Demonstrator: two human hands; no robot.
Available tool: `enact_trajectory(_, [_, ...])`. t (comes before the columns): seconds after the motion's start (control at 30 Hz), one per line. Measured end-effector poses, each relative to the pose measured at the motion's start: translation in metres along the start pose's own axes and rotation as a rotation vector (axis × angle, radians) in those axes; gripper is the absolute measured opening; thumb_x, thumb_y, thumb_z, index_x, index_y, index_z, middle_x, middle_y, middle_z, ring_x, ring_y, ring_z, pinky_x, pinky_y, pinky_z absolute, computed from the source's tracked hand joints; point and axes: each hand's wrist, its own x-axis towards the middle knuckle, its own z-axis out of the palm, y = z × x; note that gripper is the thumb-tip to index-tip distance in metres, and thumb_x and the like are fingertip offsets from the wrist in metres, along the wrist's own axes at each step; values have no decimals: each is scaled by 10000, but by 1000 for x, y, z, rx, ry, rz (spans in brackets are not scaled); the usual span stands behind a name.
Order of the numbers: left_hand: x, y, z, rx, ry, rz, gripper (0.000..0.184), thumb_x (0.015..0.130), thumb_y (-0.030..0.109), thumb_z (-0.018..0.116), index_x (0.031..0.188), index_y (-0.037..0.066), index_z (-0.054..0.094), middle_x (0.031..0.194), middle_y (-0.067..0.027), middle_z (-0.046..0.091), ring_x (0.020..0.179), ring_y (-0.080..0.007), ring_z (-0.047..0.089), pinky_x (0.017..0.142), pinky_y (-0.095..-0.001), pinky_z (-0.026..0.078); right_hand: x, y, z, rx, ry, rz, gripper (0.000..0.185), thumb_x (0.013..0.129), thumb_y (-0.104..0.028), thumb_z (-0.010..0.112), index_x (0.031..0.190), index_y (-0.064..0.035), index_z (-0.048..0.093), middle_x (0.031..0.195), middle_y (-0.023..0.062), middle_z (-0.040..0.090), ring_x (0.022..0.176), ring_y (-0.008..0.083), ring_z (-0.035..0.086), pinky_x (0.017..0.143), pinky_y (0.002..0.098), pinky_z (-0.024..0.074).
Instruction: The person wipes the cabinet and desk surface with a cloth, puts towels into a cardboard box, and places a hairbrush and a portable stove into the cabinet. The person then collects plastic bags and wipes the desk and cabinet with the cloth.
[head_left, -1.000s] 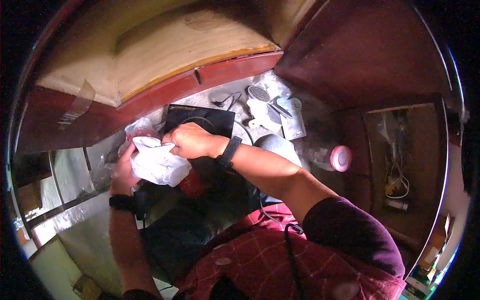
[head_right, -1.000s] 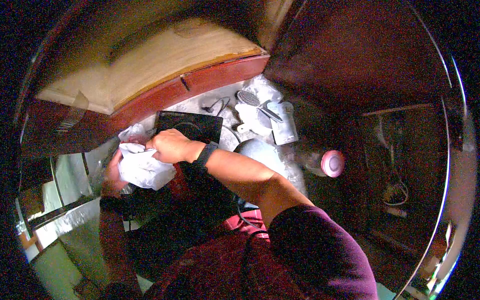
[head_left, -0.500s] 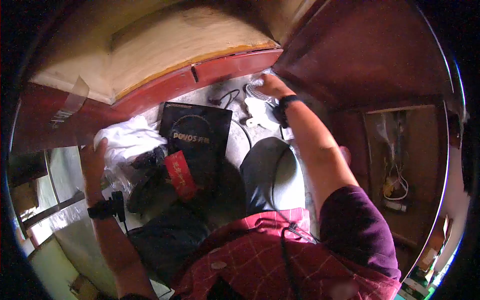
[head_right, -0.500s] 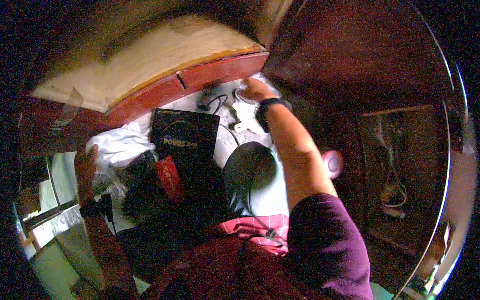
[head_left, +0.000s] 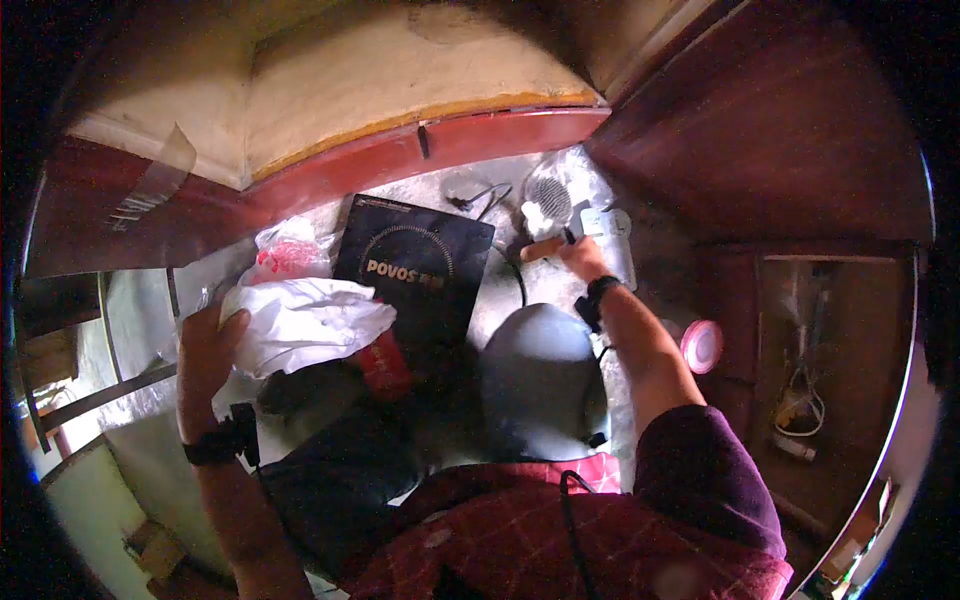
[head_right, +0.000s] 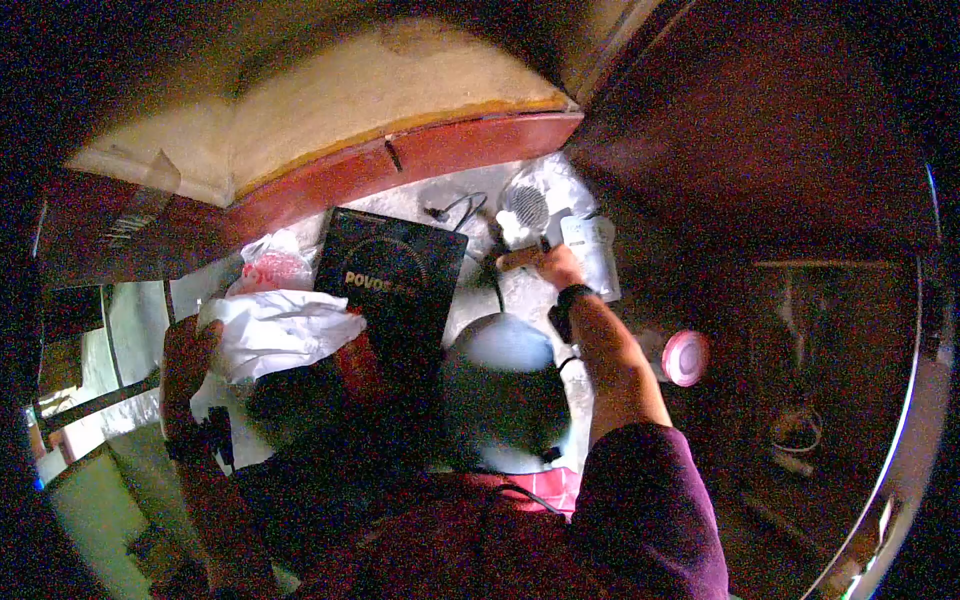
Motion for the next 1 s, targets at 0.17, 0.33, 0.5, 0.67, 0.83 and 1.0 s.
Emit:
enact_trajectory(0.17, [-28,-8,-22,-136,82,-150,242,844,199,586,953,-10,637,692,-15,579,630,-100,496,568,-304,415,-12,-17,48,999,-131,431,290,787,-301,657,783,-20,585,618,63,556,445,169,500,375,340,412])
enact_trajectory(0.33, [-102,-94,-7,245,392,-53,246,828,214,635,905,-19,642,666,-73,585,621,-128,501,563,-304,417,17,-59,80,1230,-88,549,208,856,-295,580,852,-88,601,637,41,555,526,177,501,437,348,351])
enact_trajectory(0.5, [-151,-16,-58,-426,386,-364,167,837,119,615,817,-47,628,638,-82,585,611,-100,485,564,-291,407,45,-14,114,807,-189,288,112,815,-194,557,765,-94,569,622,49,543,520,224,514,461,343,417])
enact_trajectory(0.67, [-157,-13,-72,-229,506,-267,157,847,114,600,828,-39,630,655,-79,610,607,-96,492,560,-297,409,-82,-73,9,918,-256,205,190,809,-165,587,663,-63,521,587,60,532,483,178,528,453,315,431])
enact_trajectory(0.83, [-137,-19,-78,-43,595,-153,248,829,206,611,814,-42,600,659,-173,567,569,-189,508,552,-362,407,-145,-101,-86,769,-528,-103,221,841,-108,568,1014,29,576,755,118,629,587,216,625,473,278,468])
enact_trajectory(1.0, [-113,-46,-73,-141,481,-135,297,817,252,612,795,-44,589,648,-209,539,548,-217,504,529,-395,392,-164,-152,-152,930,-982,-160,334,819,-193,611,1071,24,575,807,74,637,625,156,616,472,244,466])
